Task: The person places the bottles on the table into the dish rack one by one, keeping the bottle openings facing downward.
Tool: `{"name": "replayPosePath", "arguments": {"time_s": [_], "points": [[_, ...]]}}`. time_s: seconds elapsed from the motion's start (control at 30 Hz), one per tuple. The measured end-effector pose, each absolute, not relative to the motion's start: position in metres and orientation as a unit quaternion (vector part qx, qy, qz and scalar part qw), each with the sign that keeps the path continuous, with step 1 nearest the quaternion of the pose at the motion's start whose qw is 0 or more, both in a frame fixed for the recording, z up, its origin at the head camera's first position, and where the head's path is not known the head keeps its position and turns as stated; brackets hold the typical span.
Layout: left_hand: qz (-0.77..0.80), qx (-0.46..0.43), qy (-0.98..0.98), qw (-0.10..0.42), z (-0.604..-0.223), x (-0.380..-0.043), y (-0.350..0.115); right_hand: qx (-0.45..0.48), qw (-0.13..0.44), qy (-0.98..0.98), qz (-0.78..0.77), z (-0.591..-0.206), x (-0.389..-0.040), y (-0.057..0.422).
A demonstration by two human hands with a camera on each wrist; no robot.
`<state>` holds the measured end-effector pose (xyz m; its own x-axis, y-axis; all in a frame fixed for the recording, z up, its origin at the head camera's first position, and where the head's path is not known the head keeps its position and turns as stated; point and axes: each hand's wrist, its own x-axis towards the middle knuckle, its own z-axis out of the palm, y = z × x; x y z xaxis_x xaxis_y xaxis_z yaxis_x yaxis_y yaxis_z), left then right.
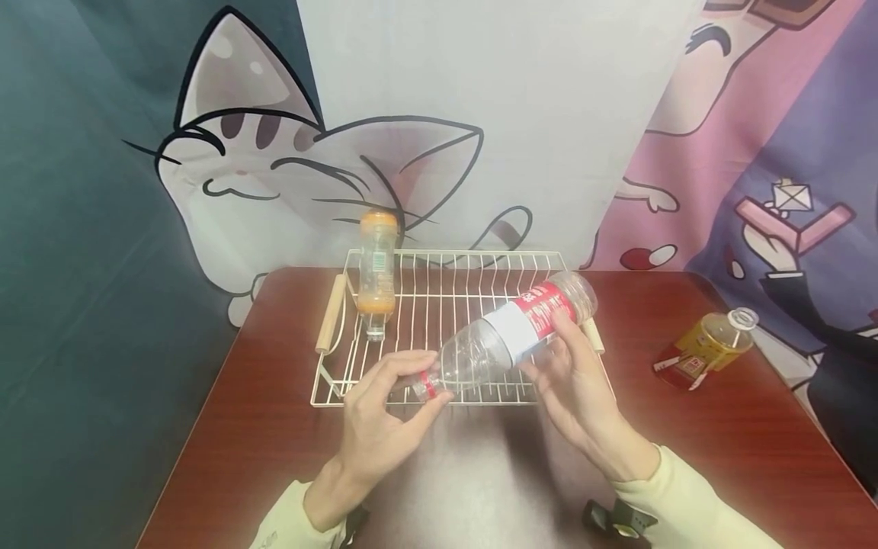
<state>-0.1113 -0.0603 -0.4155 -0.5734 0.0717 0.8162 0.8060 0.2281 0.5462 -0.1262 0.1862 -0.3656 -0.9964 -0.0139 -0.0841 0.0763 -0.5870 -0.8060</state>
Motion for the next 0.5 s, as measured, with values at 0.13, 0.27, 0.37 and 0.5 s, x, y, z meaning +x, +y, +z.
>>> {"name": "replayPosePath", "arguments": {"time_s": [0.13,0.27,0.37,0.5], "points": [[-0.541,-0.310,-0.707,0.334,-0.416,-0.110,-0.060,0.014,0.023,0.481,-0.876,-0.363,-0.132,0.184],[-0.520,-0.314,-0.722,0.333,-0.416,-0.108,-0.063,-0.003,0.016,0.492,-0.870,-0.361,-0.140,0.184],[-0.489,-0.307,-0.749,0.325,-0.417,-0.105,-0.069,-0.013,0.004,0.502,-0.865,-0.360,-0.148,0.184],[-0.442,-0.294,-0.788,0.312,-0.424,-0.101,-0.086,-0.025,-0.007,0.505,-0.863,-0.354,-0.158,0.183]]}}
